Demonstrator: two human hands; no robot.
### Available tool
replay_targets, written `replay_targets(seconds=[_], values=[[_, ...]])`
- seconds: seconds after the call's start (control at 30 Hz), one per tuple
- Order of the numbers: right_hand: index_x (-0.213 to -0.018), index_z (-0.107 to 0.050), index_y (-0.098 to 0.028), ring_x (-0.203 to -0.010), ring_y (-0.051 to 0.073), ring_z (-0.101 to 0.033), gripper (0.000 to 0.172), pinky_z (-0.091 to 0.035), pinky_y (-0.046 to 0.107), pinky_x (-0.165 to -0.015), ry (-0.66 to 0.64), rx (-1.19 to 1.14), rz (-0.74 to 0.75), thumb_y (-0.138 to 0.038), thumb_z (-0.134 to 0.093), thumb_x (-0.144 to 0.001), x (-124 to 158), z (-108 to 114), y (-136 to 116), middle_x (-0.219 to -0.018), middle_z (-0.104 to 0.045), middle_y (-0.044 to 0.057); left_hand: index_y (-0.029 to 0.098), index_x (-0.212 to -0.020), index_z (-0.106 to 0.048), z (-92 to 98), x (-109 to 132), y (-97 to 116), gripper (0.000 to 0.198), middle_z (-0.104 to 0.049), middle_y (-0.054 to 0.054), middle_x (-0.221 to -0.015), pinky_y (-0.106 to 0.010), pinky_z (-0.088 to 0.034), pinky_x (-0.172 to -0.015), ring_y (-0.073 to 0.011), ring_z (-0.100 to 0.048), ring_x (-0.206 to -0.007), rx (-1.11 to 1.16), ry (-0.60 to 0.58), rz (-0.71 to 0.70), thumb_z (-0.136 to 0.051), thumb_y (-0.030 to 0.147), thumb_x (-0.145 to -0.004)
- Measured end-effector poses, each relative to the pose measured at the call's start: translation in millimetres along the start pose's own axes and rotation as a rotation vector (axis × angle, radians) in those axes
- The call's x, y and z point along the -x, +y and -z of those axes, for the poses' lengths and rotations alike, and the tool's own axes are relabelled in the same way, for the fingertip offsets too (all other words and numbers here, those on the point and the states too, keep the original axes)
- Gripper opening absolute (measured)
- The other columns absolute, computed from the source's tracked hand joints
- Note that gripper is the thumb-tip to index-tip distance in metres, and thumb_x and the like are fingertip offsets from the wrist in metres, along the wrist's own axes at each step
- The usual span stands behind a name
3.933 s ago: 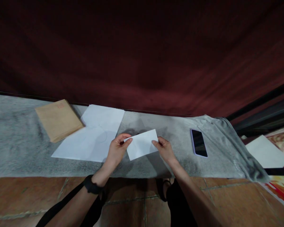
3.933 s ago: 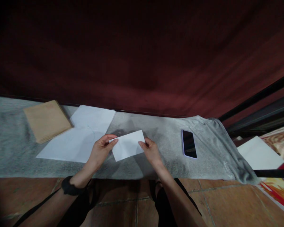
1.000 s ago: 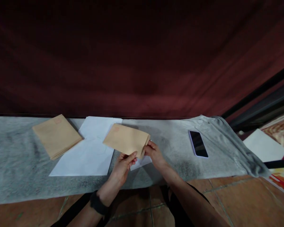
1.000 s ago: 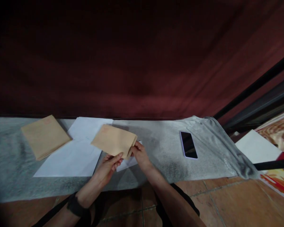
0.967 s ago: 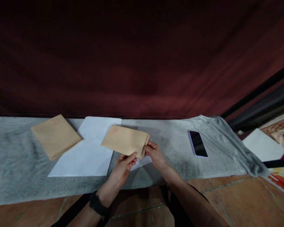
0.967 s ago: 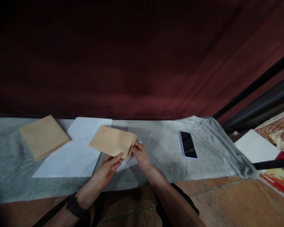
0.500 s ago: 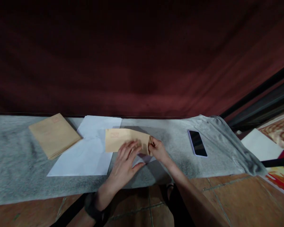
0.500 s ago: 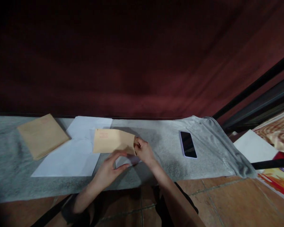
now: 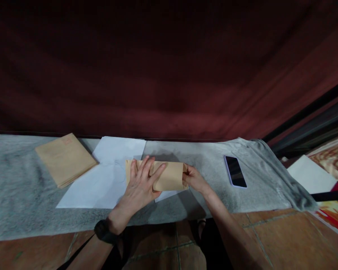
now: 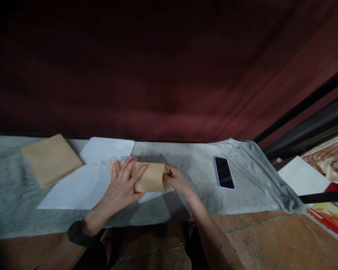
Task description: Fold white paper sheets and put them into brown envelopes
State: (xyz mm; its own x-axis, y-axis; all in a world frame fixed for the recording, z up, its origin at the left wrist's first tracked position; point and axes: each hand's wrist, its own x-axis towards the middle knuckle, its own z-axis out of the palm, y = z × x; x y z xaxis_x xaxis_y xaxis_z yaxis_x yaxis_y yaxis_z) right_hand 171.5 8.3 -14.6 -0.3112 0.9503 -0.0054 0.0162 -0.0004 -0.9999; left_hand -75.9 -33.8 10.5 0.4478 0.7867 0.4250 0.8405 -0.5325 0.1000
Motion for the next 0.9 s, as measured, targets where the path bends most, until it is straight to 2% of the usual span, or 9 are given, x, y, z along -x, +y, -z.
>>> replay_targets(seconds=[0.13,0.23,0.3,0.43,0.53,0.6,0.73,0.83,0.9], values=[[-0.089,-0.065,-0.023,-0.072,0.017,-0.063,0.021,-0.051,0.026,-0.066,0.194,0.068,0.057,-0.042,-0.068,-0.080,-3,4,-1,-0.080,-0.070,-0.001,0.028,-0.159,-0.039,2.5,-3,-2,0.091,-0.049,-0.020,-0.153,-0.068,-0.011,-0.126,-0.0409,-0.043,-0.145,-0.032,0.026,-0.004,-0.078,0.035,-0.077],[-0.095,-0.067,-0.022,-0.084,0.019,-0.066,0.024,-0.052,0.029,-0.076,0.408,0.215,0.169,-0.046,-0.063,-0.089,2,9,-9,-0.089,-0.072,0.003,0.023,-0.161,-0.035,-1.5,-6,-3,0.093,-0.048,-0.022,-0.153,-0.069,-0.010,-0.125,-0.0422,-0.046,-0.142,-0.035,0.038,0.048,-0.076,0.040,-0.080],[-0.095,-0.069,-0.022,-0.091,0.021,-0.066,0.031,-0.053,0.032,-0.084,0.462,0.273,0.214,-0.049,-0.056,-0.097,9,12,-16,-0.093,-0.073,0.005,0.019,-0.163,-0.030,-4.9,-7,-3,0.096,-0.050,-0.024,-0.150,-0.068,-0.012,-0.125,-0.0425,-0.048,-0.139,-0.024,0.032,0.091,-0.074,0.044,-0.081],[-0.088,-0.074,-0.023,-0.107,0.025,-0.065,0.041,-0.050,0.039,-0.100,0.259,0.323,0.209,-0.056,-0.053,-0.099,16,5,-21,-0.103,-0.075,0.007,0.016,-0.163,-0.028,-7.5,-8,2,0.096,-0.053,-0.024,-0.147,-0.065,-0.015,-0.125,-0.0411,-0.050,-0.136,-0.009,0.006,0.083,-0.072,0.043,-0.082],[-0.072,-0.070,-0.023,-0.106,0.024,-0.066,0.051,-0.051,0.039,-0.099,0.084,0.303,0.183,-0.058,-0.046,-0.101,13,0,-17,-0.100,-0.075,0.007,0.018,-0.163,-0.029,-6.0,-6,1,0.093,-0.055,-0.022,-0.145,-0.064,-0.016,-0.125,-0.0398,-0.051,-0.136,-0.007,-0.015,0.067,-0.071,0.039,-0.083],[-0.078,-0.071,-0.023,-0.102,0.023,-0.067,0.050,-0.053,0.037,-0.095,0.122,0.289,0.145,-0.057,-0.043,-0.101,10,3,-13,-0.098,-0.075,0.006,0.018,-0.163,-0.028,-4.1,-5,-6,0.096,-0.055,-0.022,-0.145,-0.064,-0.017,-0.125,-0.0406,-0.051,-0.135,-0.014,-0.014,0.088,-0.073,0.042,-0.082],[-0.106,-0.070,-0.021,-0.092,0.022,-0.068,0.032,-0.053,0.033,-0.084,0.353,0.437,-0.083,-0.047,-0.053,-0.097,8,14,3,-0.098,-0.074,0.005,0.014,-0.164,-0.023,0.4,3,-34,0.102,-0.052,-0.025,-0.147,-0.067,-0.018,-0.123,-0.0426,-0.048,-0.136,-0.047,0.003,0.181,-0.071,0.050,-0.082],[-0.107,-0.068,-0.022,-0.100,0.024,-0.068,0.027,-0.051,0.034,-0.091,0.269,0.768,-0.244,-0.041,-0.067,-0.089,13,7,15,-0.103,-0.073,0.007,0.018,-0.164,-0.021,0.8,14,-60,0.102,-0.053,-0.023,-0.145,-0.070,-0.018,-0.121,-0.0431,-0.050,-0.134,-0.060,-0.068,0.223,-0.070,0.051,-0.081],[-0.112,-0.067,-0.021,-0.111,0.028,-0.066,0.036,-0.050,0.037,-0.096,0.212,0.961,-0.298,-0.043,-0.075,-0.085,16,-4,20,-0.113,-0.071,0.011,0.020,-0.165,-0.017,-1.4,22,-74,0.106,-0.054,-0.022,-0.144,-0.070,-0.020,-0.120,-0.0432,-0.051,-0.133,-0.046,-0.132,0.241,-0.071,0.052,-0.080]])
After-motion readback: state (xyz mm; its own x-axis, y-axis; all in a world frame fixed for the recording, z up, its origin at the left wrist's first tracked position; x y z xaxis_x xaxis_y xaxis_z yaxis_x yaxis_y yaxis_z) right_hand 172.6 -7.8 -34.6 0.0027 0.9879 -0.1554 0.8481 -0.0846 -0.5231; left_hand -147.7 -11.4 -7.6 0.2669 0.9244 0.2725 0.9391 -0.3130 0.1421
